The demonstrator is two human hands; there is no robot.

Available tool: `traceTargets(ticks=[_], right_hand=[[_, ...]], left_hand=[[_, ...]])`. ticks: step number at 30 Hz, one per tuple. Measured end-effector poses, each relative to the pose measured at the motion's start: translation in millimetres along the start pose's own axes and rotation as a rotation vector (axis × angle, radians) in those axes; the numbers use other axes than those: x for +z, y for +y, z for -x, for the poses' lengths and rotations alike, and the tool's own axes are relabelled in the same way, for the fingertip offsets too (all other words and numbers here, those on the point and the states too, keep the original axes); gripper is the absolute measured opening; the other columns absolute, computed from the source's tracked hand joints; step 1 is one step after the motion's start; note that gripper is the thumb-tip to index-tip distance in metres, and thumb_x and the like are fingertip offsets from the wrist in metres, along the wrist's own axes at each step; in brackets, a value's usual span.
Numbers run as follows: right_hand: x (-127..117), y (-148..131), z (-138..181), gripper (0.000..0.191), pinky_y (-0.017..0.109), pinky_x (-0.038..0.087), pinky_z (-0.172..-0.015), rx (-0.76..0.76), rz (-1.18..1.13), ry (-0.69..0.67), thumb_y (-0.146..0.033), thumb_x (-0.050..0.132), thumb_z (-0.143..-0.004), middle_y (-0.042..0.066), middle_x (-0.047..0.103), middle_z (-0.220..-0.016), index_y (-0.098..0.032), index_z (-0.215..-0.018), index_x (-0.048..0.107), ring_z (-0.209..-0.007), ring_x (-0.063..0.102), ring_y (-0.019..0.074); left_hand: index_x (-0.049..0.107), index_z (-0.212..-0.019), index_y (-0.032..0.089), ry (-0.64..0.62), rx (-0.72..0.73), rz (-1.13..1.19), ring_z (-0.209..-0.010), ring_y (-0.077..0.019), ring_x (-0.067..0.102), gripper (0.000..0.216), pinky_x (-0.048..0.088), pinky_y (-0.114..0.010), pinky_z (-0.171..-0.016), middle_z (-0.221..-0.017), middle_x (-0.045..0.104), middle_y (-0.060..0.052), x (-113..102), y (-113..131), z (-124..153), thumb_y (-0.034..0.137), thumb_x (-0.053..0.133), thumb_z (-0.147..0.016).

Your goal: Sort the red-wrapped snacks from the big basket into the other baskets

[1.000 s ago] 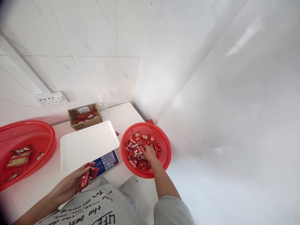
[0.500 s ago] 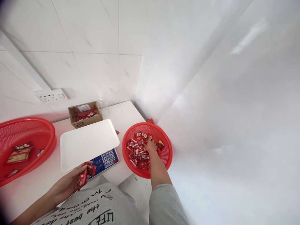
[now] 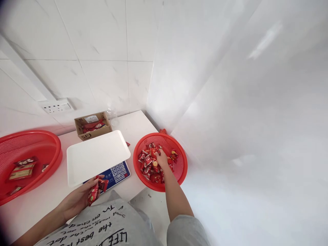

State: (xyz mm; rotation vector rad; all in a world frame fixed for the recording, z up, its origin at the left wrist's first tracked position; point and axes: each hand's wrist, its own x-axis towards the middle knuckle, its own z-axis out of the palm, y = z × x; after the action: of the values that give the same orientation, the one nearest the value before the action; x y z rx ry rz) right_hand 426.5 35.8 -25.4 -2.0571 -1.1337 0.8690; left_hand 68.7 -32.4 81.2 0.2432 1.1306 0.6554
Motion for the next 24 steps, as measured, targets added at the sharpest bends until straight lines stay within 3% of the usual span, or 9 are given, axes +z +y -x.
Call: traceTargets(ticks=[8,13,19,24], right_hand=[[-15,2,27,0.038,0.033,0.055,-0.072,0.095,-0.525,0.049,-0.045,0.046,-0.082,0.008,0.068,-0.107,-0.021,-0.11,0.052,-0.093,0.066,0.0223],[-18,1,40,0.031,0.034,0.055,-0.067,0.14,-0.705,0.08,-0.043,0.056,-0.076,0.004,0.071,-0.093,-0.023,-0.099,0.053,-0.085,0.068,0.0218],[-26,4,51,0.031,0.031,0.055,-0.072,0.144,-0.661,0.173,-0.042,0.061,-0.069,0.003,0.069,-0.094,-0.023,-0.094,0.056,-0.087,0.067,0.0209],[-31,4,54,0.035,0.03,0.053,-0.077,0.112,-0.487,0.183,-0.048,0.054,-0.074,0.006,0.068,-0.104,-0.021,-0.097,0.058,-0.095,0.064,0.0213]], left_hand=[[0.059,-0.103,0.016,0.008,-0.014,0.021,-0.053,-0.0112,0.062,0.023,0.054,-0.023,-0.051,-0.082,0.067,-0.006,-1,-5,5,0.017,0.063,-0.08],[0.06,-0.103,0.014,0.013,-0.017,0.029,-0.051,-0.0101,0.06,0.021,0.054,-0.022,-0.05,-0.08,0.066,-0.006,-1,-6,6,0.016,0.06,-0.082],[0.061,-0.102,0.014,0.006,0.009,0.016,-0.052,-0.0109,0.061,0.02,0.054,-0.023,-0.051,-0.079,0.067,-0.006,-6,-6,6,0.017,0.061,-0.082],[0.061,-0.102,0.015,0.029,0.011,0.03,-0.052,-0.0105,0.061,0.019,0.054,-0.023,-0.051,-0.084,0.068,-0.007,-10,-7,7,0.016,0.06,-0.083]])
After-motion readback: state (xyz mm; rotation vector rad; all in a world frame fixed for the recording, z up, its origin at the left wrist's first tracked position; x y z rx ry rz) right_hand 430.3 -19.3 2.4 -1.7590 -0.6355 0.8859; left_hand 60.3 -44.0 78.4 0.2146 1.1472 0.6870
